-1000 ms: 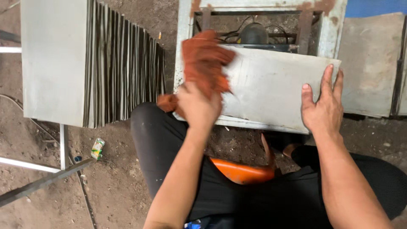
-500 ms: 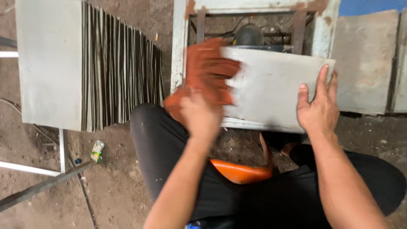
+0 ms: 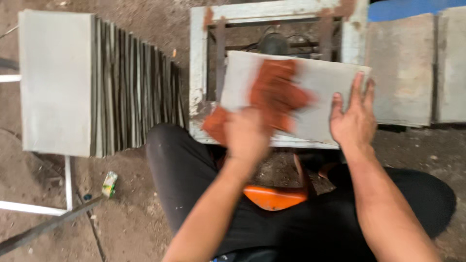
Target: The person sits on the ground and cleans rectangular metal sheets using a stone and an orange cloth. They rub the surface of each sheet with the stone, then wipe it with the cloth before stacking the cleaned sheets.
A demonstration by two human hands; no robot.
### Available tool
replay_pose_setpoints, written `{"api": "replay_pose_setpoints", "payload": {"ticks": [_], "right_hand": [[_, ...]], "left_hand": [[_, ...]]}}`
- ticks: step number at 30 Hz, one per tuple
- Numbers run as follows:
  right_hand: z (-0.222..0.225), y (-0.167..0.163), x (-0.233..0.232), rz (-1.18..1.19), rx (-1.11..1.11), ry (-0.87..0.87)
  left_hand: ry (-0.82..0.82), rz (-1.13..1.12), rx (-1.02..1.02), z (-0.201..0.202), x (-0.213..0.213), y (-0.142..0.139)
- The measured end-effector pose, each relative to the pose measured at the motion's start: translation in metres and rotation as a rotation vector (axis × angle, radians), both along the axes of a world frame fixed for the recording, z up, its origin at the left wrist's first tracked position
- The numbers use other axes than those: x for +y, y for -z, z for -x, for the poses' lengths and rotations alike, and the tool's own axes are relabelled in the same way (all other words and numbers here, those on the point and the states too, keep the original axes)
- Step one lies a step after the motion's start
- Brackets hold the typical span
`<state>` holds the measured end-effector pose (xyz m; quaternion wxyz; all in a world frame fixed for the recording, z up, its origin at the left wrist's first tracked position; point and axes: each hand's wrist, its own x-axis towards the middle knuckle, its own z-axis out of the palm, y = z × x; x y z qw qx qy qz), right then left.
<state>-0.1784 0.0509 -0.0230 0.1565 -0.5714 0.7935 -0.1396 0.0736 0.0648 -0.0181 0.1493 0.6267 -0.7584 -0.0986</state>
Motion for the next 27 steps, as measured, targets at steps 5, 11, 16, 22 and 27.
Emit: {"api": "replay_pose_setpoints", "payload": {"ticks": [5, 11, 16, 22, 27], "right_hand": [[0.007, -0.002, -0.007, -0.184, -0.146, 0.132], [0.036, -0.009, -0.007, 0.34, -0.169, 0.186], [0.054, -0.01, -0.003, 0.553, -0.684, 0.365], [0.015, -0.035, -0.006, 0.58, -0.678, 0.024], [-0.075, -0.06, -0.009, -0.003, -0.118, -0.021]], "left_hand": [[-0.406, -0.073, 0.045, -0.078, -0.048, -0.036], [-0.146, -0.162, 1.084, -0.024, -0.054, -0.11], [0.062, -0.249, 1.289, 0.026, -0.049, -0.117], [0.286, -0.399, 0.394, 0.011, -0.064, -0.082], [0.26, -0.284, 0.076, -0.053, -0.096, -0.036]]}}
